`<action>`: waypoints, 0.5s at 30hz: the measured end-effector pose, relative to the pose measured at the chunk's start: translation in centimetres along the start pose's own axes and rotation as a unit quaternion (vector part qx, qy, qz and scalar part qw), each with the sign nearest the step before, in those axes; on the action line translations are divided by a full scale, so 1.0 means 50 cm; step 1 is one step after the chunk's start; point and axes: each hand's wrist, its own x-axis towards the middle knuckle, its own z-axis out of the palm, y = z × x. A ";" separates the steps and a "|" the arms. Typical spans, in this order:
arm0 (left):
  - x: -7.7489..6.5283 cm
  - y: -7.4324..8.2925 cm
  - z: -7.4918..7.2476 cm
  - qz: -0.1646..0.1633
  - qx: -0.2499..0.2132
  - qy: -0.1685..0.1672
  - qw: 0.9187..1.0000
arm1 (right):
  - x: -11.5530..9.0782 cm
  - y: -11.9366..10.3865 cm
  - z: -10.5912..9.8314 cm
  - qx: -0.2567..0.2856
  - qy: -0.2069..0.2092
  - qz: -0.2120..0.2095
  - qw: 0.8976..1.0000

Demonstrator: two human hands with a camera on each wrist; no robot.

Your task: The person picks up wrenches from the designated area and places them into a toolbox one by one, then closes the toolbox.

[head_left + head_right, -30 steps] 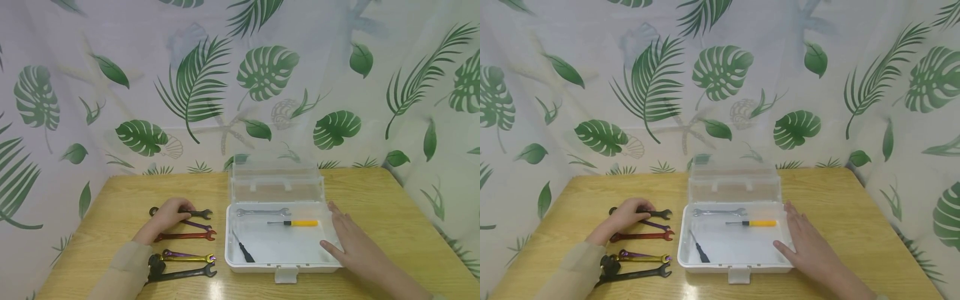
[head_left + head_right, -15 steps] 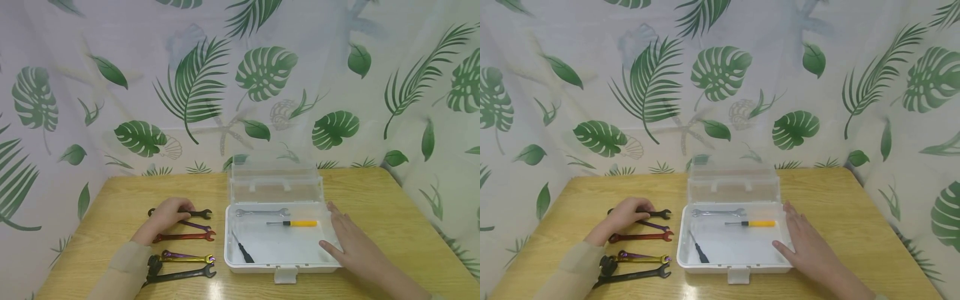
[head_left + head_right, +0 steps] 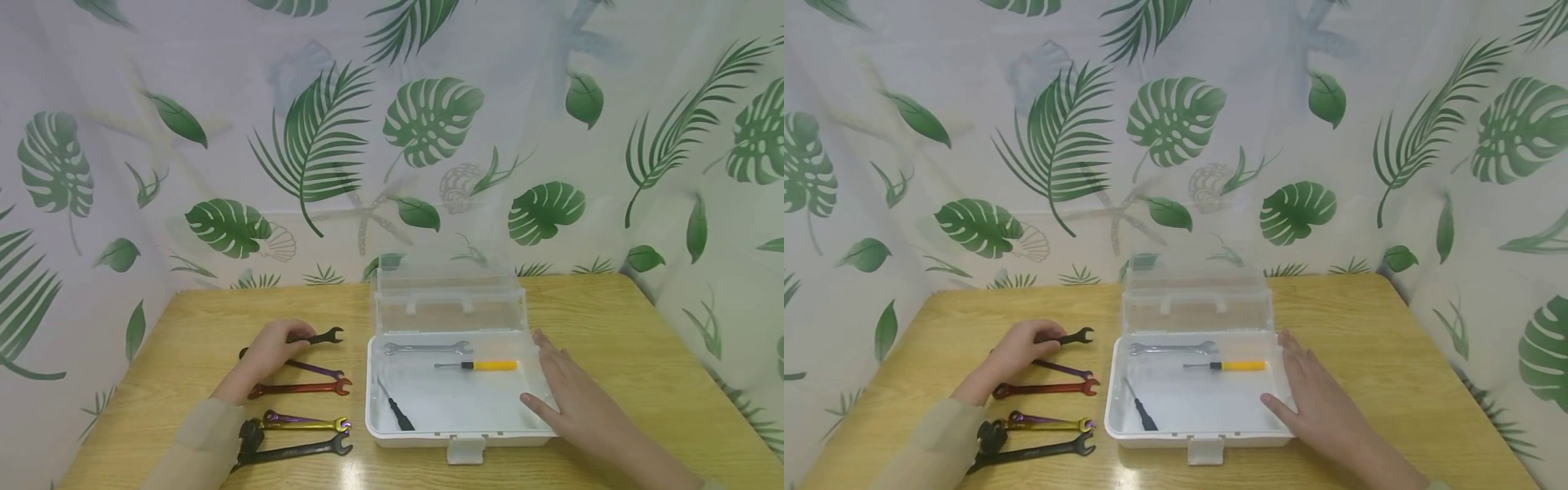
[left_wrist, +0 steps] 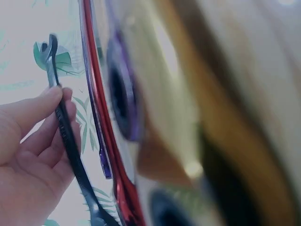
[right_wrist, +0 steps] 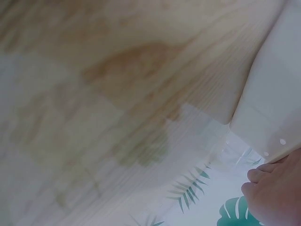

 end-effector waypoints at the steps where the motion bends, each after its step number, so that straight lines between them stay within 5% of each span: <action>1: -0.001 0.003 0.000 -0.006 -0.003 0.009 1.000 | -0.001 0.000 0.000 0.000 0.000 0.000 1.000; 9: -0.004 0.026 -0.008 -0.034 -0.017 0.069 0.997 | -0.005 0.000 0.006 -0.009 0.015 -0.013 1.000; 15: -0.006 0.049 -0.023 -0.059 -0.024 0.076 0.995 | -0.003 0.001 0.005 -0.005 0.012 -0.008 1.000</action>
